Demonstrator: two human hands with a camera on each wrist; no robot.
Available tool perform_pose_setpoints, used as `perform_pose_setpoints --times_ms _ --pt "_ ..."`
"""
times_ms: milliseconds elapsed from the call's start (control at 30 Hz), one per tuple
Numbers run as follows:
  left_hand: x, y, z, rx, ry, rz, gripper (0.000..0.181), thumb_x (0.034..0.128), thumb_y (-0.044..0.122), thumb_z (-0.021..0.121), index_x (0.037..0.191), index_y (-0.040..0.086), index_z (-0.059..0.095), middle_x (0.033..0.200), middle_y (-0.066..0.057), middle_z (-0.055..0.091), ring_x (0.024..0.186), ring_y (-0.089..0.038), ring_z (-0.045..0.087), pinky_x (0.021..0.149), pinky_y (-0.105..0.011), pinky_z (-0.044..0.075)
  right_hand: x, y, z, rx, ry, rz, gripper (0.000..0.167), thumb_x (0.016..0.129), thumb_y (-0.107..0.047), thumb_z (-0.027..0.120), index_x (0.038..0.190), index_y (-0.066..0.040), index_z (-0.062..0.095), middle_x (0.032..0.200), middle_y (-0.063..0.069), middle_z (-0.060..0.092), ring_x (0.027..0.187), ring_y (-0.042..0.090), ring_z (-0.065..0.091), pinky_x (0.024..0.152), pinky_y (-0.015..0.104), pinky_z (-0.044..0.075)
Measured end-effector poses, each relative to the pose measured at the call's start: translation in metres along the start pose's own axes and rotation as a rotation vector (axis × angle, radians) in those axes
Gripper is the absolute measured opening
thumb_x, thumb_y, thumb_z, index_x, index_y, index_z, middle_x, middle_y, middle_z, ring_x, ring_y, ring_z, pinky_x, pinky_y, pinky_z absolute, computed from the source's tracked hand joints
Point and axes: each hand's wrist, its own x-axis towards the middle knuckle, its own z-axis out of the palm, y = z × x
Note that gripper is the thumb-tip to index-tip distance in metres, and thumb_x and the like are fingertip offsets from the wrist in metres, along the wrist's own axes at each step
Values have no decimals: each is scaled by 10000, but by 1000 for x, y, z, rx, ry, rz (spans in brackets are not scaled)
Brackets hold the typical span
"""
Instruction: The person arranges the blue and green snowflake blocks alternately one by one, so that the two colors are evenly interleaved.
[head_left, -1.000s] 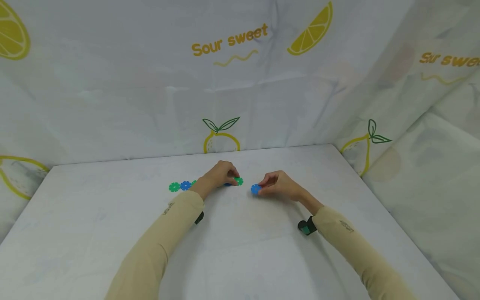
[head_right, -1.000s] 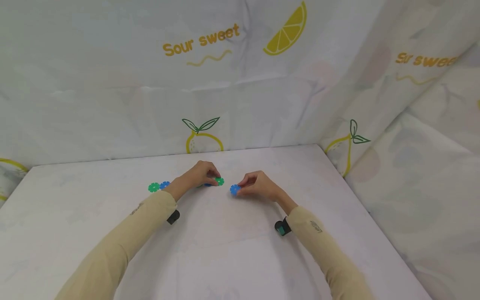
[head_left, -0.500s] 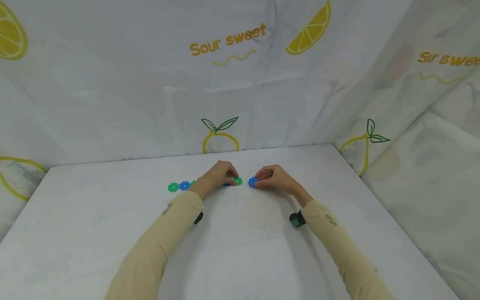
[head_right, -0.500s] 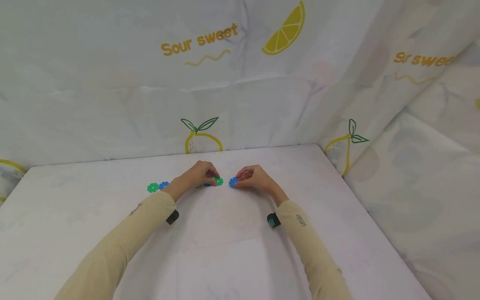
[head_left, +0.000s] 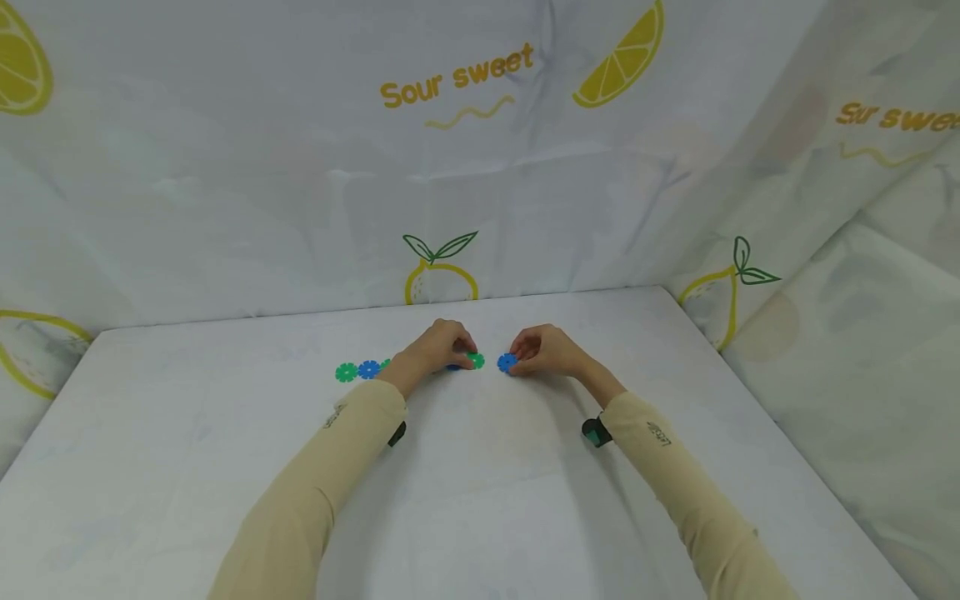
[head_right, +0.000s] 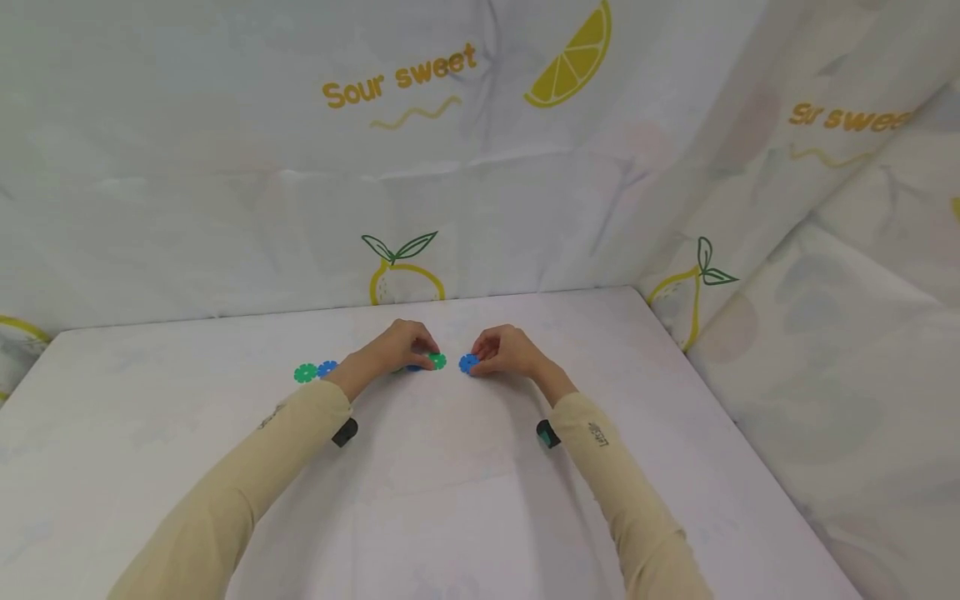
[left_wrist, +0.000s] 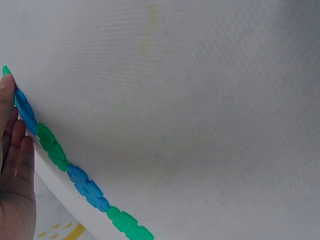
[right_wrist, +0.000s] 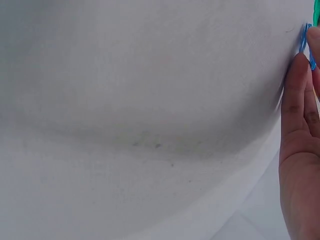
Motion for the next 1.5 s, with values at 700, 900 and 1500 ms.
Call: perform_pose_setpoints --times_ms 700,900,1500 --pt "2 0 1 25 -2 31 214 818 109 759 1019 43 724 1045 -63 661 986 -191 567 932 -320 454 -5 -8 1 -138 34 -93 297 782 -119 798 1030 28 725 839 66 713 732 137 614 656 203 492" --pt "1 -1 0 26 0 34 211 817 106 761 1013 38 722 1028 -64 664 972 -194 570 921 -321 458 -1 -11 1 -109 39 -31 297 783 -139 800 1033 4 731 933 78 724 809 136 631 728 233 506" --pt "0 -1 -1 42 -3 37 215 820 115 759 1018 39 723 1035 -66 665 978 -197 572 918 -324 457 1 -19 7 -17 133 138 313 808 -193 785 1065 -24 730 913 60 709 809 139 578 723 239 471"
